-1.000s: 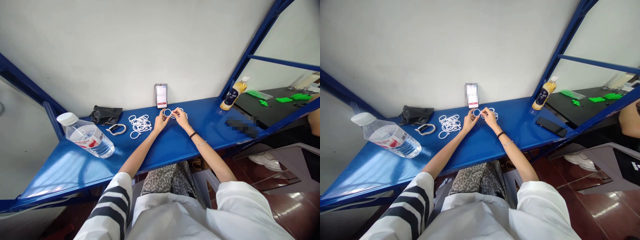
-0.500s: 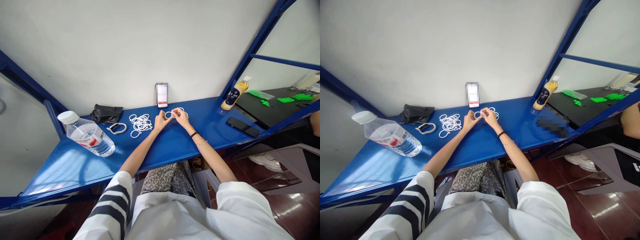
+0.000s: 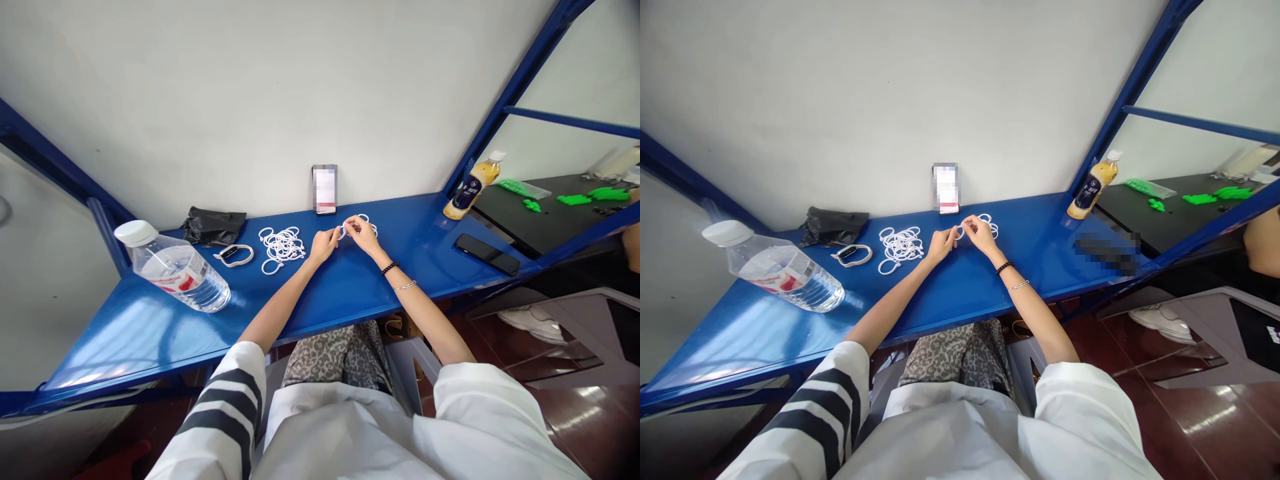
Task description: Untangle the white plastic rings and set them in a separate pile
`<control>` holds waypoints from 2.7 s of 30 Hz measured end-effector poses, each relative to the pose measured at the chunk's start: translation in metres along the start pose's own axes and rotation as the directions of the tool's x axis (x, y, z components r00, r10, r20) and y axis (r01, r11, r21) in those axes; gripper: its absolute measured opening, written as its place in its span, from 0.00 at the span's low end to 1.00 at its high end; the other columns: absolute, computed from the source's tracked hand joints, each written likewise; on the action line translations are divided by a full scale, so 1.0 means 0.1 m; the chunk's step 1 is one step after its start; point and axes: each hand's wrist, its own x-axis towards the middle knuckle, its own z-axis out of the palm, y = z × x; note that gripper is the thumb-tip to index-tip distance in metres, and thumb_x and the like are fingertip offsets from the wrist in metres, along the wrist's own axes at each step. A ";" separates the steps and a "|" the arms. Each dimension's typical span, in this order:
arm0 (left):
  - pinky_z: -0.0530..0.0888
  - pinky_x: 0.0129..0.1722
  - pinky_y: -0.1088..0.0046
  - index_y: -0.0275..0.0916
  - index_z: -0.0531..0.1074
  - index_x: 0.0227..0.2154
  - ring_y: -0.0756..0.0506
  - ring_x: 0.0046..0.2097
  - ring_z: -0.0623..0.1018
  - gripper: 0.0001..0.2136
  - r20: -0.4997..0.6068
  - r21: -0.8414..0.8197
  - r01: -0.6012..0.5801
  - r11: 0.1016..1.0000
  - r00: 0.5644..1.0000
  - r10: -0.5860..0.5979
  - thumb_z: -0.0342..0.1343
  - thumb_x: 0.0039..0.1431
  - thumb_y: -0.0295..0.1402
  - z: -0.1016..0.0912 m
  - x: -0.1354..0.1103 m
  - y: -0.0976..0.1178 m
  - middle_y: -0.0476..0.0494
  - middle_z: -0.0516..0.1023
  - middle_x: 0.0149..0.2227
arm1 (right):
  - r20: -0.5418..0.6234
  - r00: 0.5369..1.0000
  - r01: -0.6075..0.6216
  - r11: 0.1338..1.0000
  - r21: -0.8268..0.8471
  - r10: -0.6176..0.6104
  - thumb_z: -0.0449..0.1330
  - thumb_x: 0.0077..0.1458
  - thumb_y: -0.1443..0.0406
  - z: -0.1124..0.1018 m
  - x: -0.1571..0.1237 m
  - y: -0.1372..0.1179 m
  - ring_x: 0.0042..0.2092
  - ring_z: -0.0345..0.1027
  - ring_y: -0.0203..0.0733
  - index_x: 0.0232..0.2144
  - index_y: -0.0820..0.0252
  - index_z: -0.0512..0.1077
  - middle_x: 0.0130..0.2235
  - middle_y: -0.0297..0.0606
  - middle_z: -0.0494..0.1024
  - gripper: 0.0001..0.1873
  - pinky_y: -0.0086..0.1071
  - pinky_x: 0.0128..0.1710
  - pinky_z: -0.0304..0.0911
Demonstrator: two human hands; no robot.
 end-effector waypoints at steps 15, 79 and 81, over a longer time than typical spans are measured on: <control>0.68 0.23 0.76 0.36 0.69 0.25 0.51 0.26 0.74 0.25 0.012 -0.451 0.155 0.879 0.986 -0.168 0.51 0.58 0.56 -0.02 0.12 -0.16 0.44 0.75 0.27 | 0.106 0.989 -0.126 0.972 0.198 0.106 0.61 0.51 0.49 0.06 0.02 0.05 0.30 0.66 0.35 0.31 0.59 0.73 0.33 0.36 0.75 0.19 0.31 0.30 0.63; 0.71 0.35 0.74 0.34 0.72 0.31 0.52 0.29 0.75 0.16 0.239 -0.766 0.368 0.527 0.924 -0.298 0.67 0.48 0.42 -0.01 0.13 -0.21 0.48 0.75 0.27 | 0.081 0.996 0.043 0.992 -0.117 -0.033 0.65 0.50 0.59 0.01 0.00 0.01 0.41 0.72 0.44 0.53 0.55 0.67 0.47 0.41 0.77 0.28 0.38 0.40 0.68; 0.71 0.35 0.74 0.34 0.72 0.30 0.53 0.29 0.74 0.17 0.235 -0.778 0.362 0.513 0.925 -0.297 0.68 0.47 0.43 -0.01 0.13 -0.23 0.48 0.74 0.27 | 0.090 0.995 0.048 0.987 -0.154 -0.035 0.65 0.50 0.59 0.02 0.01 0.03 0.41 0.72 0.44 0.55 0.55 0.67 0.47 0.42 0.77 0.29 0.39 0.41 0.67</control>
